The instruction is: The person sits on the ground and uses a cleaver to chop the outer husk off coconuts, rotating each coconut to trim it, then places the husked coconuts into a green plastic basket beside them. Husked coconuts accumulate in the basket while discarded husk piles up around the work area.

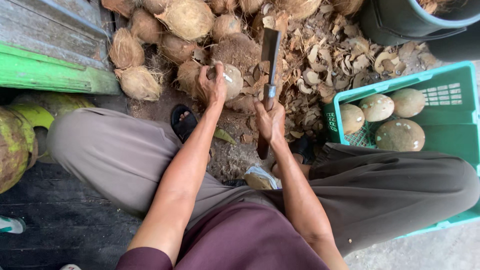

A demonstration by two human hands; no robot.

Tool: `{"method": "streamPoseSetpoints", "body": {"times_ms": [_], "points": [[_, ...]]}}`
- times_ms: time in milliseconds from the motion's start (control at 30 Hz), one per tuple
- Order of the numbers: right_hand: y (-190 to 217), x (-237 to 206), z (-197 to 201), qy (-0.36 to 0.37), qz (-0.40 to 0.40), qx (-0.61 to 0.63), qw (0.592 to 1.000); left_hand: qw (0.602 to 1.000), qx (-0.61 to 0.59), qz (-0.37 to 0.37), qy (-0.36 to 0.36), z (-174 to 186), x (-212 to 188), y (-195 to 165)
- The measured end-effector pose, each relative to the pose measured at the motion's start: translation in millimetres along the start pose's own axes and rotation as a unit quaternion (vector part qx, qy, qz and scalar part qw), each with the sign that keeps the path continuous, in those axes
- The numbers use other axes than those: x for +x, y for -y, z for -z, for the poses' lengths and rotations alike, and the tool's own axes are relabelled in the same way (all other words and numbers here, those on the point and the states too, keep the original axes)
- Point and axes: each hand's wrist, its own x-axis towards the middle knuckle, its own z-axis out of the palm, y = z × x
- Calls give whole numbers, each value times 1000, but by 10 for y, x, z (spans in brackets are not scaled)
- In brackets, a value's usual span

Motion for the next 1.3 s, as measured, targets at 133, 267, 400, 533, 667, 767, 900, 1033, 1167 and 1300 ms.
{"method": "streamPoseSetpoints", "body": {"times_ms": [133, 267, 400, 533, 667, 767, 900, 1033, 1167, 1300], "points": [[-169, 19, -114, -9, 37, -91, 995, 993, -15, -99, -64, -116, -16, 33], [-273, 25, -174, 68, -23, -98, 993, 997, 13, -51, -62, -107, -33, 7], [-271, 18, -145, 8, 70, -62, 996, 993, 8, -87, -82, -103, -136, 7], [-304, 73, -131, 17, 23, -67, 997, 977, 74, -158, -124, -132, -159, 55], [-411, 179, -82, 88, -102, -77, 988, 991, 80, -102, -44, -96, -9, 140], [-462, 219, -38, 71, -80, -127, 986, 981, -17, -192, 23, 9, 126, 195], [-396, 193, -7, 67, -102, -148, 981, 985, -36, -168, 18, 84, 151, 203], [-191, 129, -26, 26, 1, -86, 996, 952, 96, -263, -123, 55, -68, 124], [-39, 51, -72, 81, -66, 17, 994, 967, -1, -253, -40, 109, -186, 112], [-114, 32, -54, 152, -120, -41, 980, 973, -216, -74, 29, 245, 45, 121]]}}
